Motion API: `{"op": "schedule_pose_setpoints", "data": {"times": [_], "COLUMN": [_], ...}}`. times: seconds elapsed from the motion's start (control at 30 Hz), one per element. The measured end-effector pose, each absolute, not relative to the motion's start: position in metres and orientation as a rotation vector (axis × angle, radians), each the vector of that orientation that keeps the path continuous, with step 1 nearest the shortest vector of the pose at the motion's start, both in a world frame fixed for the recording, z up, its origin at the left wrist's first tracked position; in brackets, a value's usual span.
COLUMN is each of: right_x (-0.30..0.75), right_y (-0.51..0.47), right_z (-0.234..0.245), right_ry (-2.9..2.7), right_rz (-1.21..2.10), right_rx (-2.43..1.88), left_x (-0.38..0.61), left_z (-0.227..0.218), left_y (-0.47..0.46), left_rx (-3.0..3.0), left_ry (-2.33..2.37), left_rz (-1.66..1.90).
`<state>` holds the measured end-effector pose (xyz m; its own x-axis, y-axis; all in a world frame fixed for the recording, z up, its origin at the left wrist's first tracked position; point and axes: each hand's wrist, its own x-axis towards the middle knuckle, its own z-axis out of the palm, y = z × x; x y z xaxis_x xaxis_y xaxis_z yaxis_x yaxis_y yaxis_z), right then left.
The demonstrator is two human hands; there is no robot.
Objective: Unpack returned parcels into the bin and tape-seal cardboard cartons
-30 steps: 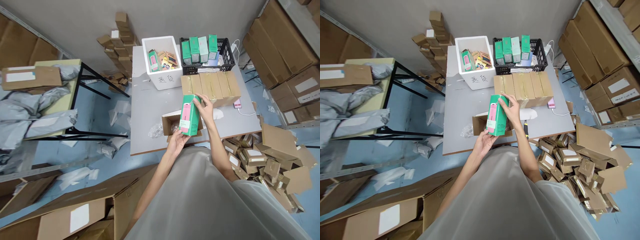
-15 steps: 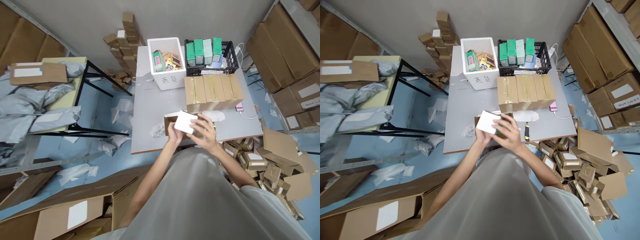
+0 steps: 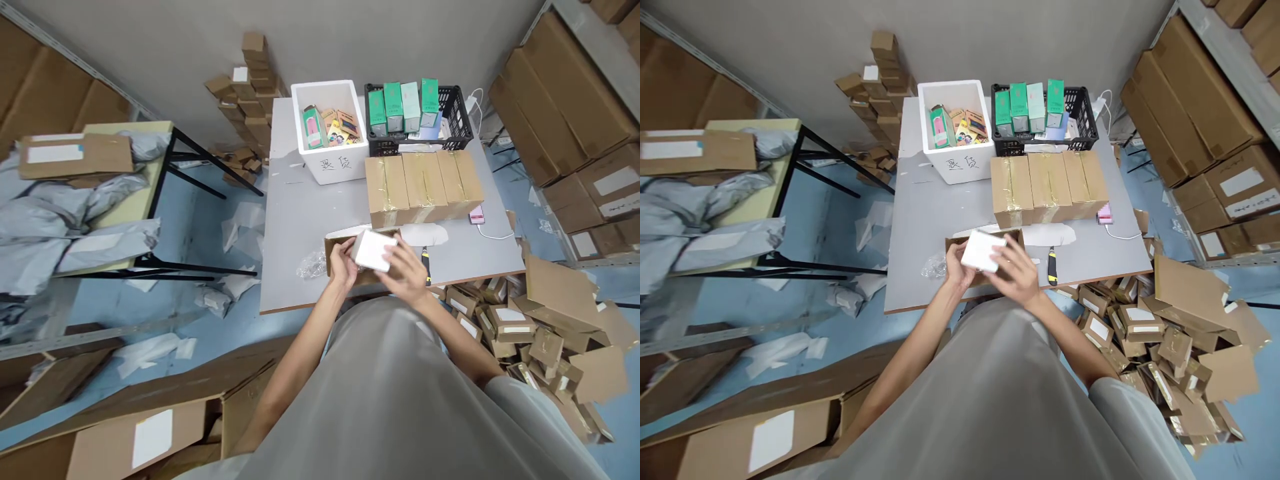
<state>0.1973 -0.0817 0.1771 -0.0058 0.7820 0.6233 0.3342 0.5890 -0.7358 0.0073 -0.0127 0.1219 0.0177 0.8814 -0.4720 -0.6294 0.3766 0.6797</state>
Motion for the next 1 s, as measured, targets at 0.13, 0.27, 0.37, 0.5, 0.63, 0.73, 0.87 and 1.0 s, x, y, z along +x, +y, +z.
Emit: {"op": "schedule_pose_setpoints", "data": {"times": [0.13,0.27,0.37,0.5,0.63,0.73,0.87,1.0], "right_x": [0.208,0.216,0.212,0.189,0.162,0.147,0.141,0.147], "right_y": [-0.023,0.018,0.028,0.022,0.003,-0.012,-0.020,-0.018], "right_z": [0.173,0.161,0.157,0.160,0.165,0.168,0.169,0.164], "right_ry": [-1.148,-0.842,-0.672,-0.420,-0.016,0.202,0.249,0.270], "right_rz": [0.668,0.979,1.269,1.800,2.173,2.329,2.310,2.187], "right_rx": [-1.162,-1.231,-1.217,-1.127,-1.059,-0.981,-0.894,-0.920], "left_x": [0.007,0.009,0.006,0.004,0.020,0.038,0.055,0.052], "left_z": [0.135,0.166,0.200,0.243,0.256,0.244,0.227,0.236], "left_y": [-0.041,-0.064,-0.066,-0.042,0.010,0.051,0.075,0.051], "left_rx": [0.226,0.470,0.734,1.067,1.405,1.520,1.464,1.353], "left_ry": [1.127,1.173,1.221,1.275,1.253,1.229,1.278,1.195], "left_rz": [1.153,1.188,1.151,1.104,1.224,1.162,1.132,1.167]}}
